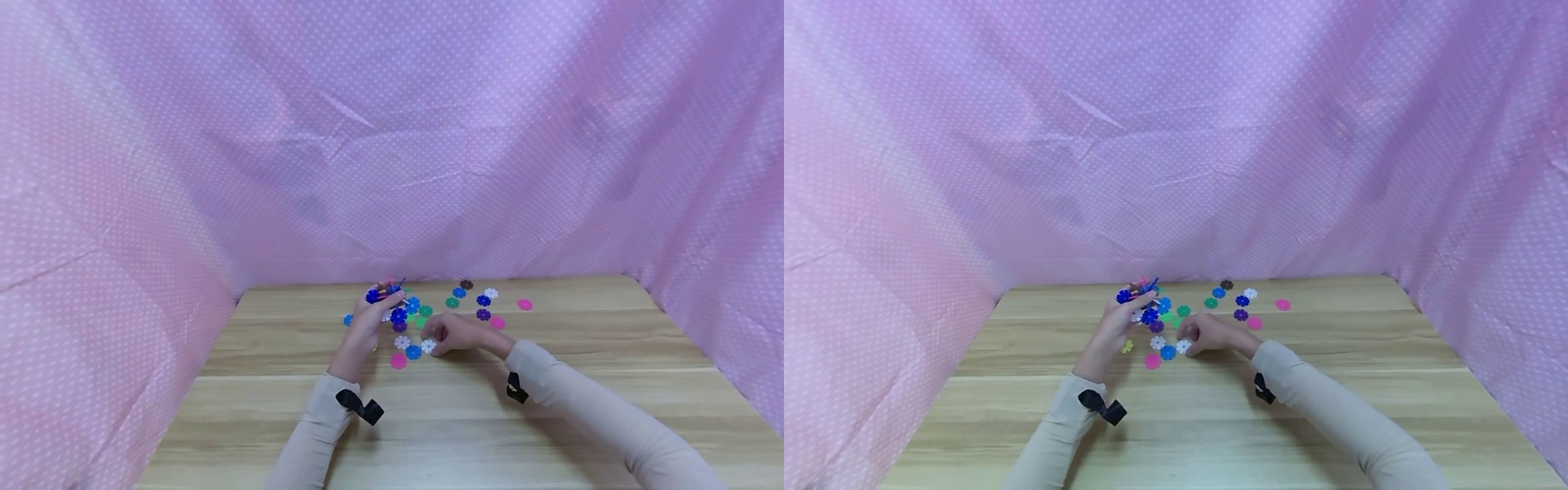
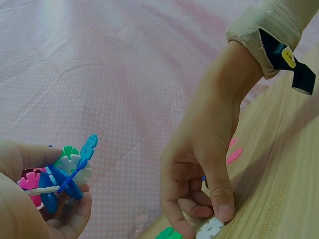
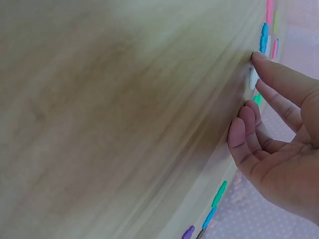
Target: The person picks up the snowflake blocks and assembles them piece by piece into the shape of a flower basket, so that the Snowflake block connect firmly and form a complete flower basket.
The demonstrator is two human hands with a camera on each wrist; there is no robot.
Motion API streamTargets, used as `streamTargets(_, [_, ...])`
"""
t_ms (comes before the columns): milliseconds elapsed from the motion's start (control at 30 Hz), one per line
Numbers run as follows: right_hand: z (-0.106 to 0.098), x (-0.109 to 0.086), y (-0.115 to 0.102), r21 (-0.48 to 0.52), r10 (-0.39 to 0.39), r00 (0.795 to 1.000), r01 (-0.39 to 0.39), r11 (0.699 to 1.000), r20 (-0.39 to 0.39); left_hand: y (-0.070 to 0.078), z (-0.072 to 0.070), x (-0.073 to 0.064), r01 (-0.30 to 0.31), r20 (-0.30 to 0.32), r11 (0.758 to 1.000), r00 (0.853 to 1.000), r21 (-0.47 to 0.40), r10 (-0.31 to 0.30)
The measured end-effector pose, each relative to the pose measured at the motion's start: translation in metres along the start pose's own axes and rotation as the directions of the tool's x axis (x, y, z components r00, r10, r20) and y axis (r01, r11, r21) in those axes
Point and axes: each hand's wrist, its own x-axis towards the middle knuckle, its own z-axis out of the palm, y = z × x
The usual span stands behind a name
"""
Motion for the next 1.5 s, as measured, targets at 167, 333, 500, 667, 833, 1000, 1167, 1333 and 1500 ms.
streamTargets(167, [0.001, -0.001, 0.004, 0.004, 0.016, 1.0, -0.016, 1.0, -0.009, 0.0, 0.002, 0.0, 0.015, 0.002, 1.0, 1.0, -0.012, -0.015])
streamTargets(333, [-0.002, -0.004, 0.009, 0.056, 0.063, 0.998, -0.064, 0.996, 0.012, 0.001, 0.003, 0.001, 0.004, -0.009, 0.999, 1.0, -0.041, -0.004])
streamTargets(500, [-0.008, -0.011, 0.013, 0.146, 0.113, 0.993, -0.118, 0.982, 0.037, -0.002, 0.002, 0.001, 0.014, -0.017, 1.0, 1.0, 0.012, -0.014])
streamTargets(667, [-0.012, -0.019, 0.015, 0.241, 0.158, 0.987, -0.154, 0.958, 0.002, -0.005, 0.004, 0.0, 0.044, -0.024, 0.997, 0.999, 0.066, -0.043])
streamTargets(833, [-0.021, -0.026, 0.005, 0.309, 0.21, 0.966, -0.155, 0.938, -0.152, -0.006, 0.006, -0.002, 0.068, -0.014, 0.995, 0.998, 0.074, -0.067])
streamTargets(1000, [-0.034, -0.029, -0.016, 0.44, 0.195, 0.939, -0.053, 0.896, -0.285, -0.01, 0.007, -0.005, 0.052, 0.029, 0.99, 0.998, 0.13, -0.056])
streamTargets(1167, [-0.036, -0.03, -0.034, 0.519, 0.226, 0.891, 0.013, 0.855, -0.393, -0.015, 0.007, -0.007, 0.057, 0.049, 0.986, 0.997, 0.157, -0.065])
streamTargets(1333, [-0.03, -0.025, -0.043, 0.518, 0.236, 0.845, 0.055, 0.854, -0.48, -0.017, 0.008, -0.006, 0.017, 0.057, 0.986, 0.998, 0.164, -0.027])
streamTargets(1500, [-0.022, -0.018, -0.048, 0.472, 0.196, 0.814, 0.106, 0.875, -0.546, -0.016, 0.009, -0.005, -0.047, 0.074, 0.981, 0.997, 0.19, 0.033])
